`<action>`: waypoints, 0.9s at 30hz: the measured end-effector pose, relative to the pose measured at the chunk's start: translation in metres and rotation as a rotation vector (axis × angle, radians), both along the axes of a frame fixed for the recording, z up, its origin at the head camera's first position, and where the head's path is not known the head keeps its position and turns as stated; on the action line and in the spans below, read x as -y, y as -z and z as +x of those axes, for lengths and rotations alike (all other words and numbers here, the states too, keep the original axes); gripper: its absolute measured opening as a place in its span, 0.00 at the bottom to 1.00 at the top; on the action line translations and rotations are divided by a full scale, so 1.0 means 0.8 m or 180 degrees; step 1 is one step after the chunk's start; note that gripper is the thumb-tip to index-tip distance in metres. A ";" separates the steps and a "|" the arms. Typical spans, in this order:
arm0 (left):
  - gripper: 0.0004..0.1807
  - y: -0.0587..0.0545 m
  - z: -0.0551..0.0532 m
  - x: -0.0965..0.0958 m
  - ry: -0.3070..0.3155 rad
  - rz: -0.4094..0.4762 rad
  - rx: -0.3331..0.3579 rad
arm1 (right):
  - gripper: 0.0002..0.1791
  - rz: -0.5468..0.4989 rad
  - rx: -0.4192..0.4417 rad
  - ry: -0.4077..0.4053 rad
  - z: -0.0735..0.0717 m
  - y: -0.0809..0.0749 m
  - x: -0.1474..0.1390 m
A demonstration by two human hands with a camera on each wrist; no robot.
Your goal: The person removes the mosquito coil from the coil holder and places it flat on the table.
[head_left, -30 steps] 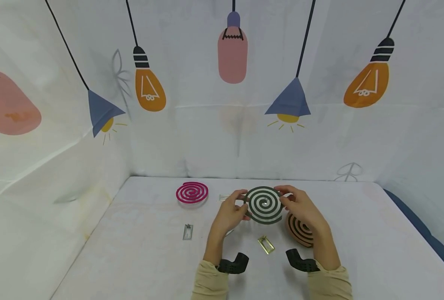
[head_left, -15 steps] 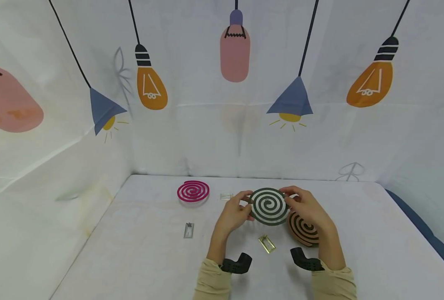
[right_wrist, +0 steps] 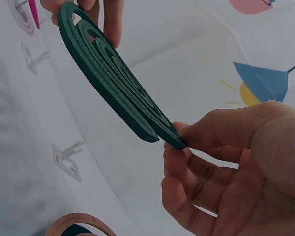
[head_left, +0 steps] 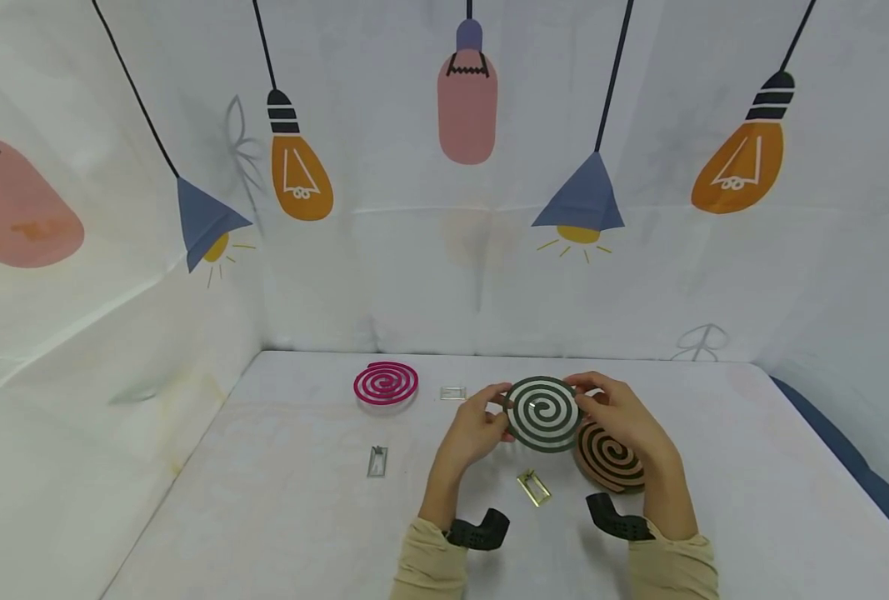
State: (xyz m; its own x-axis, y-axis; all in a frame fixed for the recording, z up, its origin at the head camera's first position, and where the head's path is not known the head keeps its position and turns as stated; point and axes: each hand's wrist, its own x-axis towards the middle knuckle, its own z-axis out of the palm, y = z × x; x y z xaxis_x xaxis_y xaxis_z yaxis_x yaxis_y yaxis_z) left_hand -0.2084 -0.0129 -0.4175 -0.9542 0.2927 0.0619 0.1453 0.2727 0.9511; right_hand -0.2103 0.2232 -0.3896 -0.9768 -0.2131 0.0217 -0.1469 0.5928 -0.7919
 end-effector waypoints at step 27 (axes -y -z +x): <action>0.26 0.002 -0.001 -0.004 0.0125 -0.0223 -0.0109 | 0.19 0.0047 0.0012 -0.0018 0.002 0.001 -0.006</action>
